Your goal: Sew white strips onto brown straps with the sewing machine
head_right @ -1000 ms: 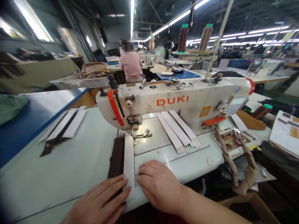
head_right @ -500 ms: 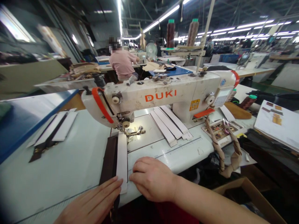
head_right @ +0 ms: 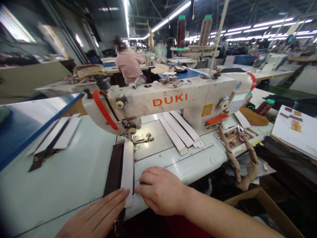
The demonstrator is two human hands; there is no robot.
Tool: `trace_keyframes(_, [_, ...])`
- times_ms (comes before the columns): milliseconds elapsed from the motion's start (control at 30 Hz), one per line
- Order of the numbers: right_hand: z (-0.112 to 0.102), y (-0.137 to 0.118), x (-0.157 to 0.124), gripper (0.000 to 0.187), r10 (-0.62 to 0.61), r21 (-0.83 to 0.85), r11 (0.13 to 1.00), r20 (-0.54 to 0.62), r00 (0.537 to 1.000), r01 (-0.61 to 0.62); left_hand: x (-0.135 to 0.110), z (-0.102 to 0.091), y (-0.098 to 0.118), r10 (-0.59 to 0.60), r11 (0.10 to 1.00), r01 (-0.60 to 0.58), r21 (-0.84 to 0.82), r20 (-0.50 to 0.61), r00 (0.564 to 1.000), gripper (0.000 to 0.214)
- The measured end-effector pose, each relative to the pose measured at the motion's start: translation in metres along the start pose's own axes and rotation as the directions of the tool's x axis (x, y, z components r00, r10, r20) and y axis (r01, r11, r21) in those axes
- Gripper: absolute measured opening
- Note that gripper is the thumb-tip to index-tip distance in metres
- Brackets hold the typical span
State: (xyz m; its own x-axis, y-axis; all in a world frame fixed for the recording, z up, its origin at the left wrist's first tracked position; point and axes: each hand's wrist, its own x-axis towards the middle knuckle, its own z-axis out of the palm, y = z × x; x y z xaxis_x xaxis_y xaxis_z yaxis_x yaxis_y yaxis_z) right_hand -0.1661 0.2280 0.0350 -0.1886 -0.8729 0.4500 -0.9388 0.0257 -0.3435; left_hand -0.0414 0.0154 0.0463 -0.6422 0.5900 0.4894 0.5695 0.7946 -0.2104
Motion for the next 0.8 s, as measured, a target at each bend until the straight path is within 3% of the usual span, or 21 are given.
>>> trace_keyframes(167, [0.0, 0.0, 0.0, 0.026, -0.01, 0.003, 1.0, -0.009, 1.0, 0.01, -0.007, 0.013, 0.003, -0.037, 0.999, 0.033, -0.035, -0.116, 0.993, 0.039])
trace_keyframes(333, [-0.002, -0.001, 0.001, 0.025, -0.007, 0.007, 1.0, 0.004, 1.0, 0.007, -0.002, 0.003, 0.0, 0.017, 1.0, -0.017, 0.002, -0.019, 1.0, 0.036])
trace_keyframes(800, [-0.002, -0.002, 0.001, 0.027, -0.015, 0.031, 0.999, -0.005, 1.0, 0.015, -0.019, 0.018, 0.003, 0.008, 0.999, -0.01, -0.038, -0.048, 0.999, 0.04])
